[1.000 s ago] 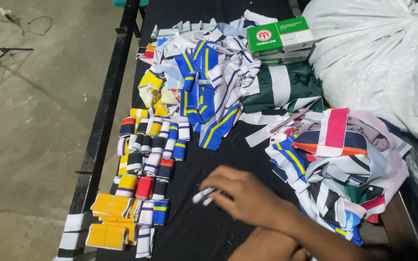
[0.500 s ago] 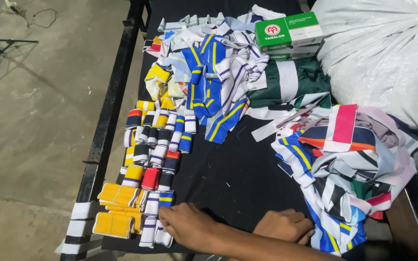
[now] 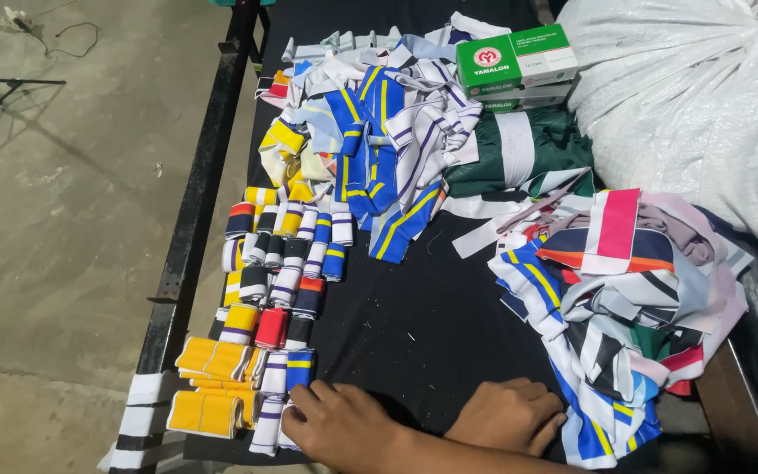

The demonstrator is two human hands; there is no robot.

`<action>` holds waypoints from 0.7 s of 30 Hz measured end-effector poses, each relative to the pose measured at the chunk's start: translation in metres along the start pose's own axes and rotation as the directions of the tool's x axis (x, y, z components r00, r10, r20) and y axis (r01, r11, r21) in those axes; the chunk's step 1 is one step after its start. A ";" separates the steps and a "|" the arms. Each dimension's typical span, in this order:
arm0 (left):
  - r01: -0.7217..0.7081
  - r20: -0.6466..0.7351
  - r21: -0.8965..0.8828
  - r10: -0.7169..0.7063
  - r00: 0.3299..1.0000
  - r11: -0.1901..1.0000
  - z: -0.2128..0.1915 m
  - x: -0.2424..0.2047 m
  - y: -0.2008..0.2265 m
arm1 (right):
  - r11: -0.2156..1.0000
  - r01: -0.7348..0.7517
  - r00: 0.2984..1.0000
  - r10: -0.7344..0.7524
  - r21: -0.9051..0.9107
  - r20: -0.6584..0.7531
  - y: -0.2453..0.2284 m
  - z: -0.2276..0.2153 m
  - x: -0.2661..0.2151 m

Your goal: Folding and rolling long patterned fabric strips into small, organized bundles.

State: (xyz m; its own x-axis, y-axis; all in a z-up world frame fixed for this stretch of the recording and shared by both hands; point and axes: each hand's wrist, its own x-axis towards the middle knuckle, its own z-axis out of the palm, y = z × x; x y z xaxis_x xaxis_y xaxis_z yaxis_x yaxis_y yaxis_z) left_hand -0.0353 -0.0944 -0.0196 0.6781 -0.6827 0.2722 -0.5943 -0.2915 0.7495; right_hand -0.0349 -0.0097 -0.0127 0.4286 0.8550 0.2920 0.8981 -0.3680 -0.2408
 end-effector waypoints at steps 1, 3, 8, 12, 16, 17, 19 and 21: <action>0.010 -0.001 -0.015 -0.010 1.000 1.000 -0.002 0.000 0.001 | 0.995 -0.003 0.996 -0.006 0.099 0.092 0.003 -0.010 0.000; 0.044 -0.017 -0.060 -0.045 0.999 0.997 -0.009 0.003 0.004 | 0.988 -0.042 0.986 0.017 0.151 0.164 0.007 -0.031 0.003; 0.042 0.012 -0.131 -0.041 0.999 0.990 0.004 -0.001 -0.017 | 0.963 -0.181 0.974 0.147 0.200 0.174 0.048 -0.050 0.016; 0.066 0.027 -0.088 -0.064 0.998 0.994 -0.020 -0.001 -0.003 | 0.876 -0.479 0.872 0.468 0.054 0.143 0.137 -0.043 0.015; 0.101 0.034 -0.028 -0.100 0.994 0.995 -0.050 -0.005 0.012 | 0.894 -0.416 0.858 0.447 -0.166 0.253 0.207 -0.026 -0.016; 0.099 0.036 -0.023 -0.098 0.995 0.995 -0.056 -0.007 0.013 | 0.894 -0.417 0.860 0.447 -0.166 0.247 0.206 -0.027 -0.022; -0.147 -0.259 -0.027 0.135 0.956 0.989 -0.064 -0.009 0.014 | 0.926 -0.347 0.933 0.357 -0.152 0.047 0.205 -0.031 -0.040; -0.160 -0.424 -0.009 0.141 0.895 0.987 -0.082 -0.010 0.013 | 0.920 -0.384 0.920 0.389 -0.086 0.053 0.192 -0.043 -0.054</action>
State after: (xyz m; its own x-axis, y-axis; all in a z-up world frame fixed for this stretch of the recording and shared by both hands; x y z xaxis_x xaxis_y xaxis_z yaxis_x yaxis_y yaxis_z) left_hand -0.0146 -0.0370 0.0370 0.7065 -0.3674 0.6049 -0.6909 -0.1726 0.7021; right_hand 0.1189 -0.1420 -0.0348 0.7381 0.6629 0.1258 0.6699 -0.6976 -0.2542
